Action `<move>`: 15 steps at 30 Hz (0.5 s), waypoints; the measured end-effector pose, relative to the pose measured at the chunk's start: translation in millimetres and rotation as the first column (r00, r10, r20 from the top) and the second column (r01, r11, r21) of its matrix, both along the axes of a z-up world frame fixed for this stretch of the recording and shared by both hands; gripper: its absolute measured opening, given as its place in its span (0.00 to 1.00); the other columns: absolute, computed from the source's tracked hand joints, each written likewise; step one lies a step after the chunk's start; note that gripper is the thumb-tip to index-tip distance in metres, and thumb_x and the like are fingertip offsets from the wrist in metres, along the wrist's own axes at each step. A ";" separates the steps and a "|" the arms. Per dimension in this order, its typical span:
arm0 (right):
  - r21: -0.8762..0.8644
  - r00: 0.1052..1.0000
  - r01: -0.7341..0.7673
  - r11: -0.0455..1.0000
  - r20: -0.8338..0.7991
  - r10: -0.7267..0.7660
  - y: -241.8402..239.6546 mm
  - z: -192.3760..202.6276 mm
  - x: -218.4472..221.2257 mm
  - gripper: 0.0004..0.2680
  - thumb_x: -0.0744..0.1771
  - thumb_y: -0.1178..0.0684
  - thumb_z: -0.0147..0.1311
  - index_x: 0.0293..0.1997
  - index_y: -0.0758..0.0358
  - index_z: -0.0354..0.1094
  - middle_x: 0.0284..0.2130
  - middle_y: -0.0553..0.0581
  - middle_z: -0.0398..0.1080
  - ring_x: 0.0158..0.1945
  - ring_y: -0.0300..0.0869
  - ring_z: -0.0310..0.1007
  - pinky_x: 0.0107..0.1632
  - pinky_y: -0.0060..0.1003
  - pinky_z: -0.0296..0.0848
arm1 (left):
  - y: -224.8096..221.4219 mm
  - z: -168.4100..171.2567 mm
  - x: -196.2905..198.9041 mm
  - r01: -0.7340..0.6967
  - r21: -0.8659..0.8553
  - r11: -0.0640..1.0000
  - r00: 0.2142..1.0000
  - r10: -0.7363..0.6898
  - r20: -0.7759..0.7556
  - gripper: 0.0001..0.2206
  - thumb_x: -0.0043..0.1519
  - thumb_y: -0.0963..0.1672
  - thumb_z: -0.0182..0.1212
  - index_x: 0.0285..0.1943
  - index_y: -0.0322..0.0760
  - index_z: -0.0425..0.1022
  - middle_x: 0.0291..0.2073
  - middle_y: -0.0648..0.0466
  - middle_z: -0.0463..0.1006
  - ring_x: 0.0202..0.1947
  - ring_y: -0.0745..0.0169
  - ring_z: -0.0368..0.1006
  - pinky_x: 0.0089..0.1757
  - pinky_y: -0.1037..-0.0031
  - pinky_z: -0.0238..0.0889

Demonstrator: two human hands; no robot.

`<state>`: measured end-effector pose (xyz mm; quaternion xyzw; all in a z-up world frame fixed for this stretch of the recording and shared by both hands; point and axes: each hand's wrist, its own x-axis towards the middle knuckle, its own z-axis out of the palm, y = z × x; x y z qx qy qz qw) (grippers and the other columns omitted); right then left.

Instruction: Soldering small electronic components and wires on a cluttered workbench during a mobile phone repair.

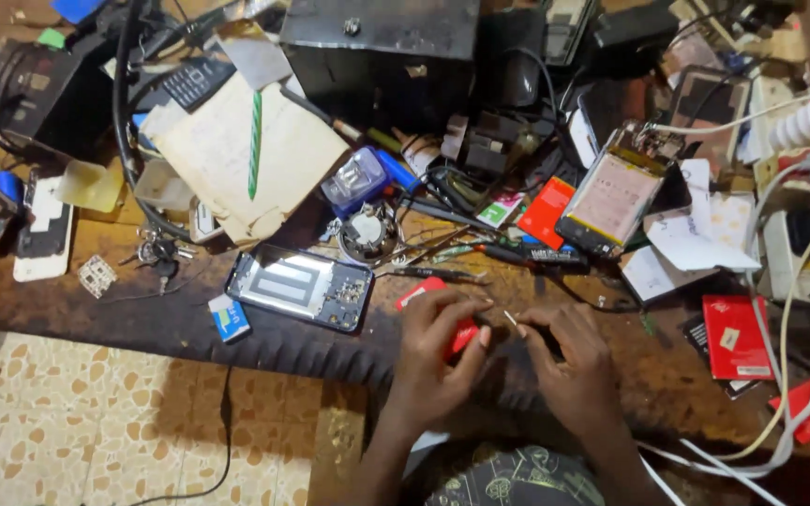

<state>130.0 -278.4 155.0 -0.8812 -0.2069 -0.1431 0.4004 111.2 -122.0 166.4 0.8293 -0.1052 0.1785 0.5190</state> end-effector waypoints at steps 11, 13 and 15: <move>0.058 0.997 0.047 0.997 -0.056 -0.044 -0.7 -0.1 -1.1 0.04 0.60 0.58 0.54 0.33 0.62 0.66 0.29 0.53 0.69 0.35 0.41 0.68 0.41 0.31 0.65 | -3.8 -10.2 1.3 0.003 0.270 0.963 0.999 -0.014 0.038 0.09 0.55 0.43 0.52 0.44 0.42 0.69 0.43 0.53 0.67 0.44 0.53 0.58 0.41 0.67 0.50; 0.046 0.997 0.025 0.999 -0.069 -0.021 -1.4 -0.1 -1.1 0.05 0.59 0.58 0.55 0.34 0.62 0.67 0.30 0.53 0.69 0.36 0.41 0.68 0.41 0.31 0.66 | -3.9 -9.3 2.1 0.020 0.242 0.970 0.998 -0.032 0.046 0.09 0.57 0.43 0.52 0.45 0.41 0.69 0.43 0.51 0.67 0.45 0.53 0.58 0.42 0.67 0.52; 0.039 0.999 -0.003 0.999 -0.051 0.005 -1.8 -0.6 -1.3 0.04 0.59 0.58 0.54 0.33 0.61 0.67 0.29 0.51 0.70 0.35 0.40 0.68 0.40 0.30 0.65 | -2.5 -10.4 1.9 0.044 0.243 0.969 0.998 -0.055 0.039 0.08 0.56 0.42 0.51 0.44 0.40 0.69 0.43 0.51 0.67 0.44 0.52 0.58 0.41 0.67 0.51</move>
